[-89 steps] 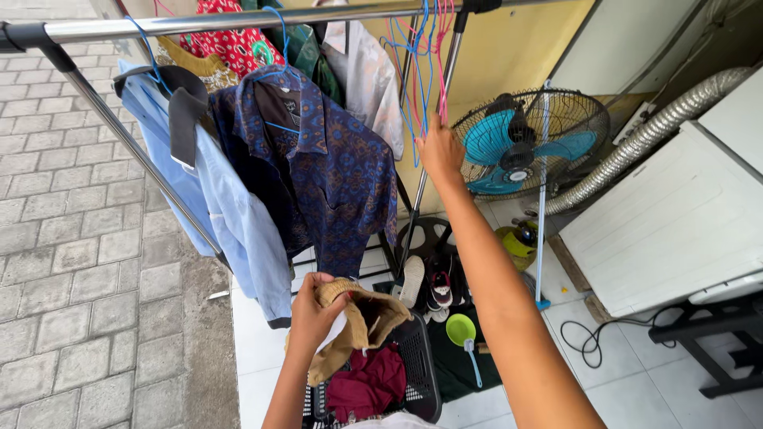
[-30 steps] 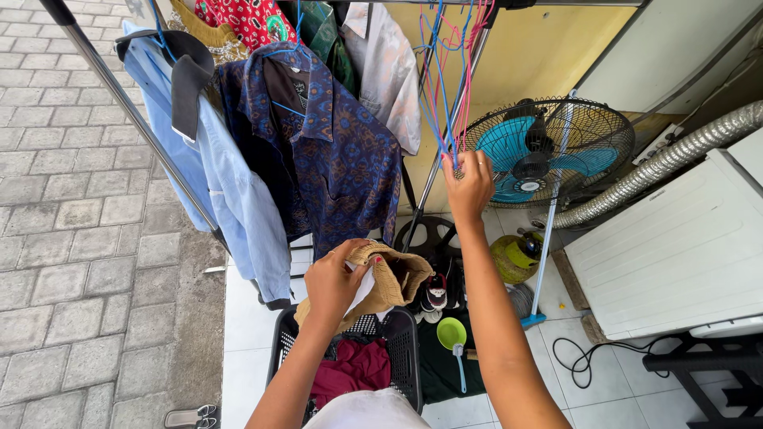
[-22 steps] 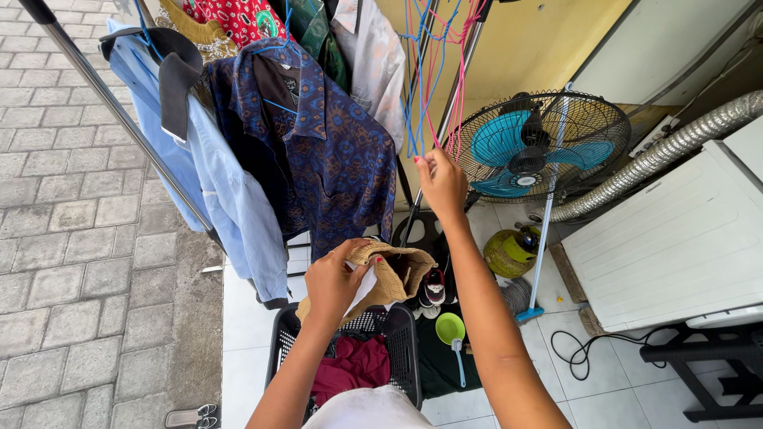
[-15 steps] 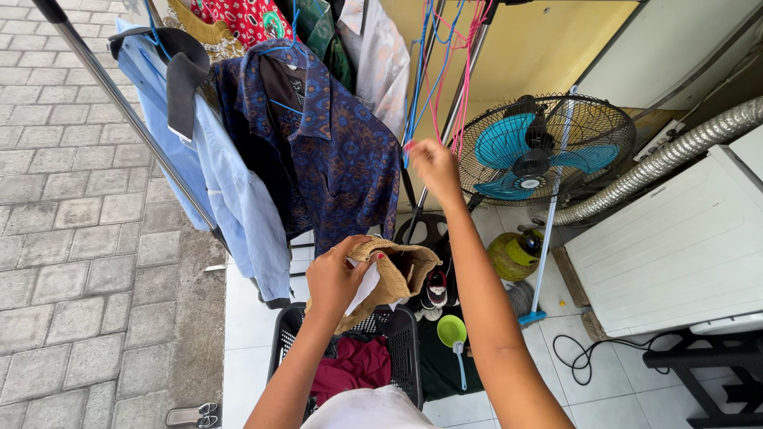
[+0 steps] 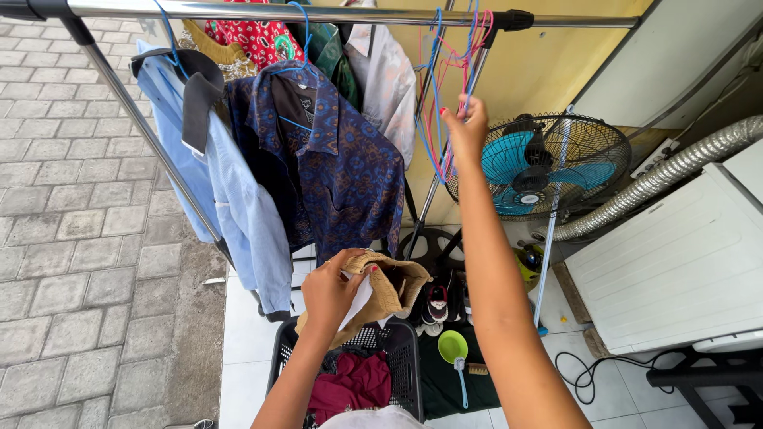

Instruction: The person hangs garments on a clothes drying rack, attaching shirts and pants to wire hangers and hooking the hangers over the rack bars. The person then carries a laundry basket to a washing machine and sorts through clothes in the basket.

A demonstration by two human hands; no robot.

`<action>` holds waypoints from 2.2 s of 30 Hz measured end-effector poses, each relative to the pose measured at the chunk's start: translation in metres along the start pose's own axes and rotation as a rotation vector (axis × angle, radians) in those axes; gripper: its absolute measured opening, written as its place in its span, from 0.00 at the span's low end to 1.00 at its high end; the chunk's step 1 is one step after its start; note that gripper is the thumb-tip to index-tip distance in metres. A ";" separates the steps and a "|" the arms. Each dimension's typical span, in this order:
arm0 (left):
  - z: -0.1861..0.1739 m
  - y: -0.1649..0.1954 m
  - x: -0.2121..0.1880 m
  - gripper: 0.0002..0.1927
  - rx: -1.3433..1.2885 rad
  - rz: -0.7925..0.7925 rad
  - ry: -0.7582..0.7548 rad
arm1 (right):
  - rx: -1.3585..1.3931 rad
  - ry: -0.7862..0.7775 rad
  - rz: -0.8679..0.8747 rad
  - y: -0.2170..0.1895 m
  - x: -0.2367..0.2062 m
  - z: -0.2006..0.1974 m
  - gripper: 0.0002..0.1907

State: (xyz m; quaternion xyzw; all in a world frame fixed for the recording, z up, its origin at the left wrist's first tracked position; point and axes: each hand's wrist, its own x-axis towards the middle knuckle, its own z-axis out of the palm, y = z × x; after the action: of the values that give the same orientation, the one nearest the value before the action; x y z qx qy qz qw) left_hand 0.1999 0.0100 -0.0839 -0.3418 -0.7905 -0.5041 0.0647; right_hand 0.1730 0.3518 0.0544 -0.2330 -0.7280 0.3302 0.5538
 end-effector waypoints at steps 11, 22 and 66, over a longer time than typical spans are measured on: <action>0.013 0.001 -0.002 0.16 0.231 0.246 0.046 | 0.126 -0.148 0.004 0.027 0.007 -0.050 0.12; 0.000 0.021 0.000 0.11 0.288 0.286 0.095 | 0.472 -0.352 0.232 -0.002 0.022 -0.081 0.09; 0.027 0.029 0.019 0.17 -1.563 -0.210 -0.126 | 0.398 -0.408 -0.252 -0.053 -0.285 -0.159 0.28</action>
State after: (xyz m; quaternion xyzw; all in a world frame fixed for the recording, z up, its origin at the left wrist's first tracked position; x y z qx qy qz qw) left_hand 0.2093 0.0488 -0.0666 -0.2398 -0.2378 -0.8964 -0.2870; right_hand 0.4060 0.1507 -0.0652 0.0433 -0.7682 0.4349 0.4678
